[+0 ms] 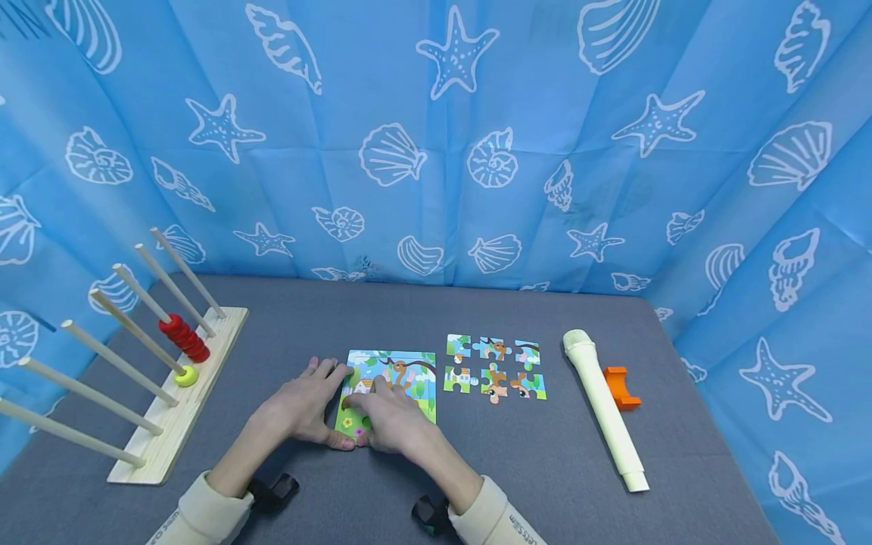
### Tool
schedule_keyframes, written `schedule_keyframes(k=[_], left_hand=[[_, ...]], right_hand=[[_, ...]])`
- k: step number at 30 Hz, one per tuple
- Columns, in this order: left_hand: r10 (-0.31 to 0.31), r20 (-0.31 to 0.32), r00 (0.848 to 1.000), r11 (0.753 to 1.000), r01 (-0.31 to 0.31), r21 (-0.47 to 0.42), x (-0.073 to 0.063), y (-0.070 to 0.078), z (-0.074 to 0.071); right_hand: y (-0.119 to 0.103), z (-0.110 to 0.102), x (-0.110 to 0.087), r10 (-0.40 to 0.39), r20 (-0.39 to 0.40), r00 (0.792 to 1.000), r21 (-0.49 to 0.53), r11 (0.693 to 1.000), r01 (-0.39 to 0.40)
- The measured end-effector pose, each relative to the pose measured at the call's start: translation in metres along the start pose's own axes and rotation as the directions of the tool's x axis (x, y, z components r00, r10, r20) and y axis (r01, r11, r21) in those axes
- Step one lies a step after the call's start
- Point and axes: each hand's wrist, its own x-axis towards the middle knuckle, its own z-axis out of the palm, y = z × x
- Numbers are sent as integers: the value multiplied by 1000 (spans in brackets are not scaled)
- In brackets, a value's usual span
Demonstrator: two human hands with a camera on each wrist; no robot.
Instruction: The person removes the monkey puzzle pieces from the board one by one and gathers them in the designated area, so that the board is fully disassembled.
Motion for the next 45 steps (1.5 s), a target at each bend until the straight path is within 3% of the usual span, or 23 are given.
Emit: schedule_keyframes(k=[11, 19, 24, 34, 45], left_hand=[[0, 4, 1000, 1000, 0, -3, 0, 0, 0], [1, 3, 1000, 1000, -1, -3, -1, 0, 0], [1, 0, 1000, 1000, -1, -9, -1, 0, 0], [-4, 5, 1000, 1000, 4, -11, -1, 0, 0], [-13, 19, 1000, 1000, 13, -21, -1, 0, 0]], right_hand=[[0, -3, -2, 8, 31, 999, 49, 999, -9], [3, -4, -3, -5, 26, 1000, 3, 1000, 5], [3, -5, -4, -9, 30, 1000, 34, 999, 8], [15, -16, -12, -81, -42, 996, 100, 991, 85], [32, -31, -29, -43, -71, 997, 119, 992, 51]])
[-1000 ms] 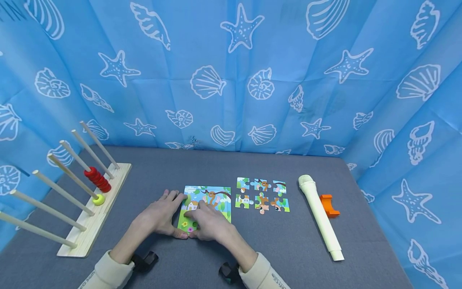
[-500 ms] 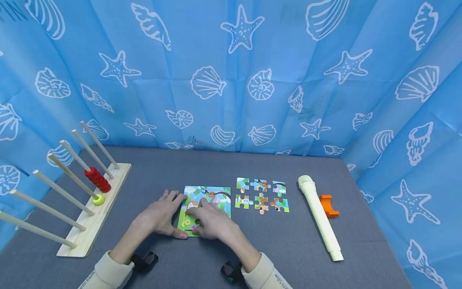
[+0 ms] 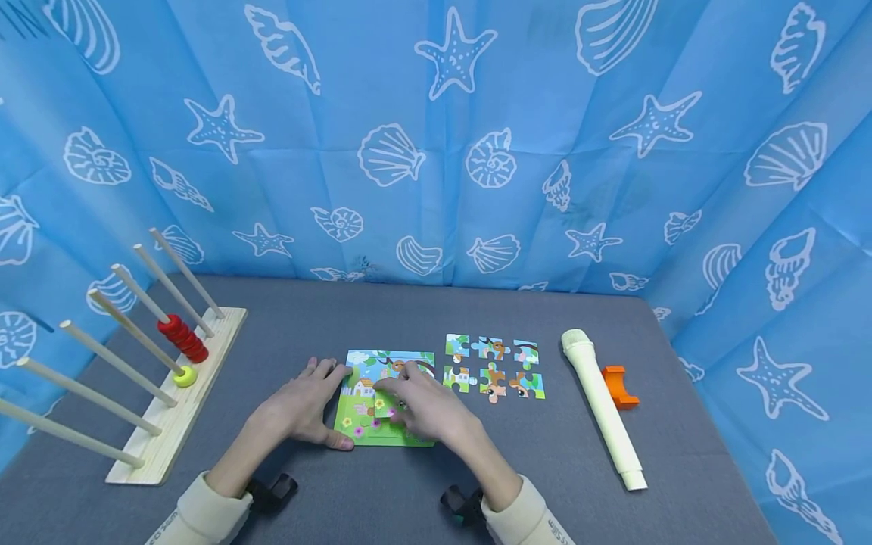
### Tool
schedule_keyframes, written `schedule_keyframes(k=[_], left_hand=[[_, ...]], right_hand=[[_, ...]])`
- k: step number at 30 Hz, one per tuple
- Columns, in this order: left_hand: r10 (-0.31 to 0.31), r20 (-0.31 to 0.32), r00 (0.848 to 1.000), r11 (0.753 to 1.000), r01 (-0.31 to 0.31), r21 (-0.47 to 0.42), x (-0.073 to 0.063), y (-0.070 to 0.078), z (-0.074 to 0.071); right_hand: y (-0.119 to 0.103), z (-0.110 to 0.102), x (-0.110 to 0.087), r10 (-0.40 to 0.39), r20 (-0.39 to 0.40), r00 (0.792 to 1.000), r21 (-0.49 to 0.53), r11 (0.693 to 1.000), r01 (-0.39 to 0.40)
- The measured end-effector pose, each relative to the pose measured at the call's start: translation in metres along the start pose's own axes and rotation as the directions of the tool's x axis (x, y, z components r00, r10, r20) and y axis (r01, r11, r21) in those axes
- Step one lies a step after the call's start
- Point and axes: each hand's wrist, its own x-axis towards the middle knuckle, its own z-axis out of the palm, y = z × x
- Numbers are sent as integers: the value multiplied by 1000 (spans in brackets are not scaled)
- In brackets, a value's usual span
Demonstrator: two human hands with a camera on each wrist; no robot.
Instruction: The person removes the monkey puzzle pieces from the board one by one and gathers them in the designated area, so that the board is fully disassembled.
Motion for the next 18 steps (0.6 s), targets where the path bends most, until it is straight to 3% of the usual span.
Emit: schedule_keyframes(k=[18], left_hand=[[2, -6, 1000, 1000, -2, -1, -1, 1, -1]], right_hand=[[45, -23, -46, 112, -41, 993, -62, 991, -115]])
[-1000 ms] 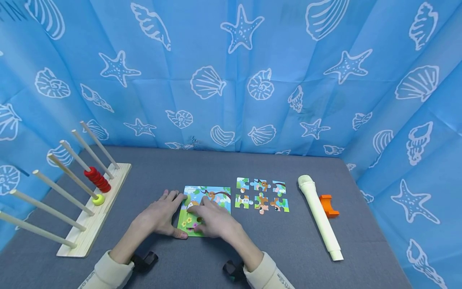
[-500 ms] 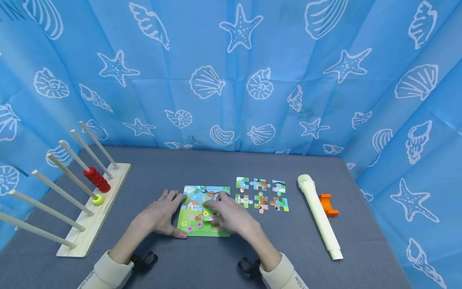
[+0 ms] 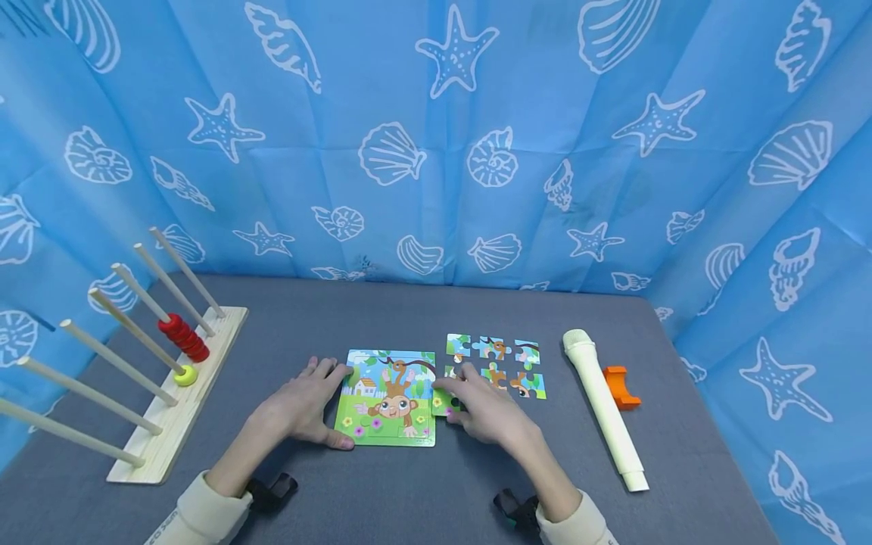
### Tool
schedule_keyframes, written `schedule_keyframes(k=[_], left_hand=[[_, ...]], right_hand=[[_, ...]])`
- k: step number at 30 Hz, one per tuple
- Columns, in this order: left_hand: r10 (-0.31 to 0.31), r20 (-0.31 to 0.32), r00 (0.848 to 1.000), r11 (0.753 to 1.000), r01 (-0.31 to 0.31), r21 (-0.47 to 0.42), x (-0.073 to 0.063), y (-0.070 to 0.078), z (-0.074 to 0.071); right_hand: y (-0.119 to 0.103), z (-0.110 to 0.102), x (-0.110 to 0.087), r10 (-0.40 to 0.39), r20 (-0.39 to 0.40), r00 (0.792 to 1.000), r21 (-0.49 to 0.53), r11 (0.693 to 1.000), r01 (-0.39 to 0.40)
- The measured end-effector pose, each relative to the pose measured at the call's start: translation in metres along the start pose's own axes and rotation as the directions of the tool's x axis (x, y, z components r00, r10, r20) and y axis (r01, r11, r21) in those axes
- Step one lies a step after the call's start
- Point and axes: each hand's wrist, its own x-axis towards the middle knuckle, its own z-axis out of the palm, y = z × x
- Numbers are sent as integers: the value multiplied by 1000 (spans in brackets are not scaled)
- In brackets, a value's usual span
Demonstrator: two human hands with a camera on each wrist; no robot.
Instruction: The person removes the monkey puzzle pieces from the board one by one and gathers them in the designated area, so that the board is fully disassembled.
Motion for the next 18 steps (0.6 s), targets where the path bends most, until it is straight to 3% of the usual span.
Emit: schedule_keyframes(k=[18], left_hand=[[-12, 8, 1000, 1000, 12, -1, 0, 1, 1]], right_hand=[[13, 6, -13, 65, 19, 998, -11, 998, -65]])
